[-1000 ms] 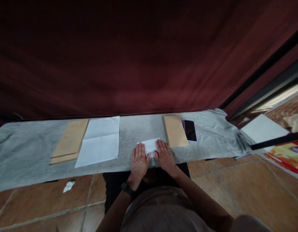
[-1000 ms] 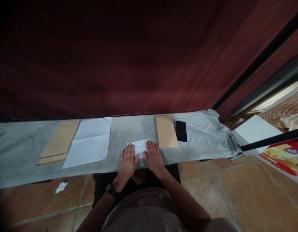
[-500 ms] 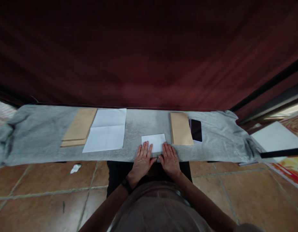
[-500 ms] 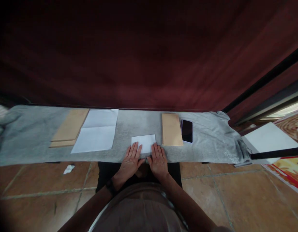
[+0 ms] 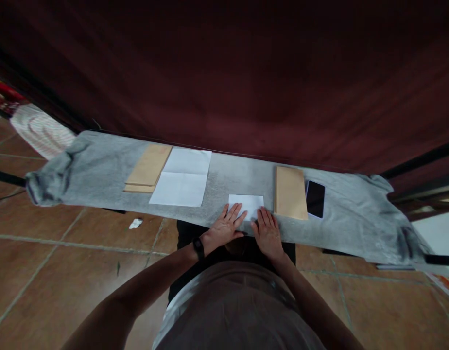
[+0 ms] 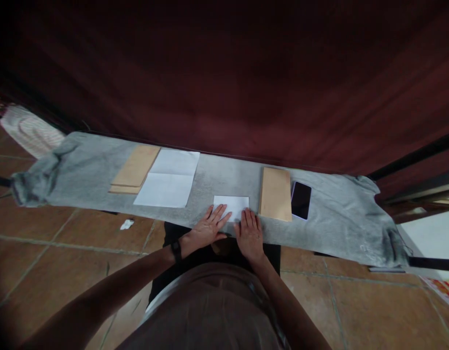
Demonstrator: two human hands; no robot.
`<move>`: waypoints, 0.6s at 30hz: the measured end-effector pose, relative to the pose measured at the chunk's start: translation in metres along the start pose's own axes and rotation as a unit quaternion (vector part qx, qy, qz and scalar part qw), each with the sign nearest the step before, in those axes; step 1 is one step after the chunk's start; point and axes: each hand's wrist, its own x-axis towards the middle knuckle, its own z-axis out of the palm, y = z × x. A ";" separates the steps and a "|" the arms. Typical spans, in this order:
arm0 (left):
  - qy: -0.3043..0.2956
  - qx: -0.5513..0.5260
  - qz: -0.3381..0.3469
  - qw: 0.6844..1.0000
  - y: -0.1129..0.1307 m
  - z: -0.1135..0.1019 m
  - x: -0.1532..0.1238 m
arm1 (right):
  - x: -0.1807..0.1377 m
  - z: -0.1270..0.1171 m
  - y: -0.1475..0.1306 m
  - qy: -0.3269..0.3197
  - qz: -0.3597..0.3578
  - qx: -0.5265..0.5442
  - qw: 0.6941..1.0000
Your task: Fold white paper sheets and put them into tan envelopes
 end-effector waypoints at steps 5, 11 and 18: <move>-0.014 0.000 -0.001 1.000 0.000 0.005 0.001 | 0.048 0.001 0.000 -0.014 -0.024 0.026 0.999; -0.019 -0.003 -0.001 1.000 0.001 0.007 0.001 | 0.090 -0.003 0.001 -0.066 -0.011 -0.009 0.998; 0.053 -0.086 -0.075 0.992 -0.002 -0.018 -0.001 | 0.111 -0.032 0.009 -0.087 0.014 0.120 0.989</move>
